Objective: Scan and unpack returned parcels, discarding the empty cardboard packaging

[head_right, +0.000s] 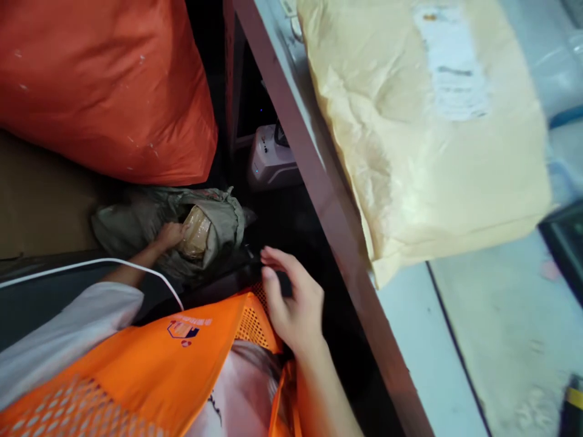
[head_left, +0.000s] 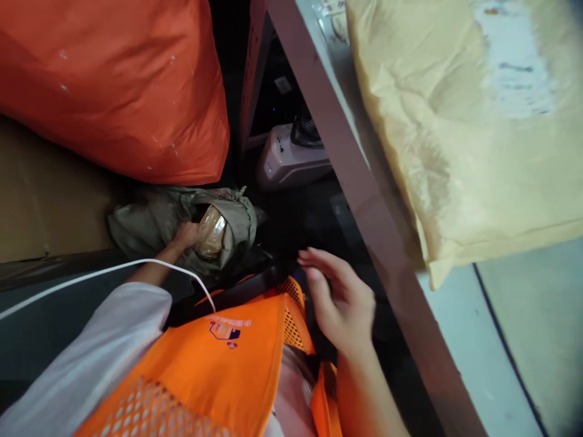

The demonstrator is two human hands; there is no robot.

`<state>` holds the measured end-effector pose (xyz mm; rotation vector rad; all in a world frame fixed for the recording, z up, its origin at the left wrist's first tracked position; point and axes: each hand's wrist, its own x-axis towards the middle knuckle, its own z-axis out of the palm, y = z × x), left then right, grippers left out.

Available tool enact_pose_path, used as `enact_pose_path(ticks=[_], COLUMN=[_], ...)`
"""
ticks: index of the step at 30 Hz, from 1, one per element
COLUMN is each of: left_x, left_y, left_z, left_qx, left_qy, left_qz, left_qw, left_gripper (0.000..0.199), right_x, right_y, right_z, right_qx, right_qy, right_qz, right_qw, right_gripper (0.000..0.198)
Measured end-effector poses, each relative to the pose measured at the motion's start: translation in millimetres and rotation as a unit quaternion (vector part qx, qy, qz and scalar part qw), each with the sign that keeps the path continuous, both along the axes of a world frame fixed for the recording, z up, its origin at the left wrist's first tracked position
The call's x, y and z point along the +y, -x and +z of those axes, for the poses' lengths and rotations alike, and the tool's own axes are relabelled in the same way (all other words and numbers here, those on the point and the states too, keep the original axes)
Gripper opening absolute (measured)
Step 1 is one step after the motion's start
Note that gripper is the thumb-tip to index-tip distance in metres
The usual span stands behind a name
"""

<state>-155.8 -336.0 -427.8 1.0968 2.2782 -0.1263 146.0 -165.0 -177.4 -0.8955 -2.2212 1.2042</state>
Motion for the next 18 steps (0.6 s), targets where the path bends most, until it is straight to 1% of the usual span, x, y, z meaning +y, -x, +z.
enact_pose_path(ticks=[2, 4, 7, 10, 11, 13, 15, 17, 18], left_x=[-3.7, -3.8, -1.6, -1.5, -2.3, -5.4, -10.1, -15.6, -18.5], left_y=[7.6, 17.4, 30.2, 40.0, 43.1, 48.9, 53.6, 56.8, 58.1], left_z=[29.4, 68.7, 140.4, 209.6, 229.1, 261.1, 285.5, 305.4, 314.9], left_qx=[0.016, 0.038, 0.088, 0.15, 0.169, 0.208, 0.248, 0.287, 0.305], left_qy=[0.02, 0.025, 0.014, 0.005, 0.004, 0.003, 0.009, 0.021, 0.027], left_qz=[0.016, 0.028, 0.03, 0.027, 0.027, 0.031, 0.035, 0.035, 0.034], left_qw=[1.0, 0.999, 0.996, 0.988, 0.985, 0.978, 0.968, 0.957, 0.951], left_gripper=[0.069, 0.074, 0.081, 0.079, 0.077, 0.073, 0.07, 0.068, 0.067], right_x=[2.8, 3.5, 0.3, -1.3, 0.0, 5.8, 13.0, 16.4, 14.9], right_y=[26.1, 58.4, 103.8, 127.4, 128.9, 124.2, 114.9, 108.7, 108.7], right_z=[-15.1, -31.0, -56.0, -78.1, -83.6, -90.3, -91.0, -85.4, -80.6], right_qx=[-0.013, -0.009, -0.005, -0.021, -0.024, -0.021, -0.013, -0.004, 0.006], right_qy=[0.03, 0.049, 0.039, 0.003, -0.005, -0.017, -0.017, -0.009, -0.01], right_qz=[0.084, 0.148, 0.243, 0.305, 0.312, 0.299, 0.259, 0.227, 0.224], right_qw=[0.996, 0.988, 0.969, 0.952, 0.95, 0.954, 0.966, 0.974, 0.975], right_gripper=[0.026, 0.026, 0.031, 0.035, 0.035, 0.039, 0.05, 0.061, 0.064])
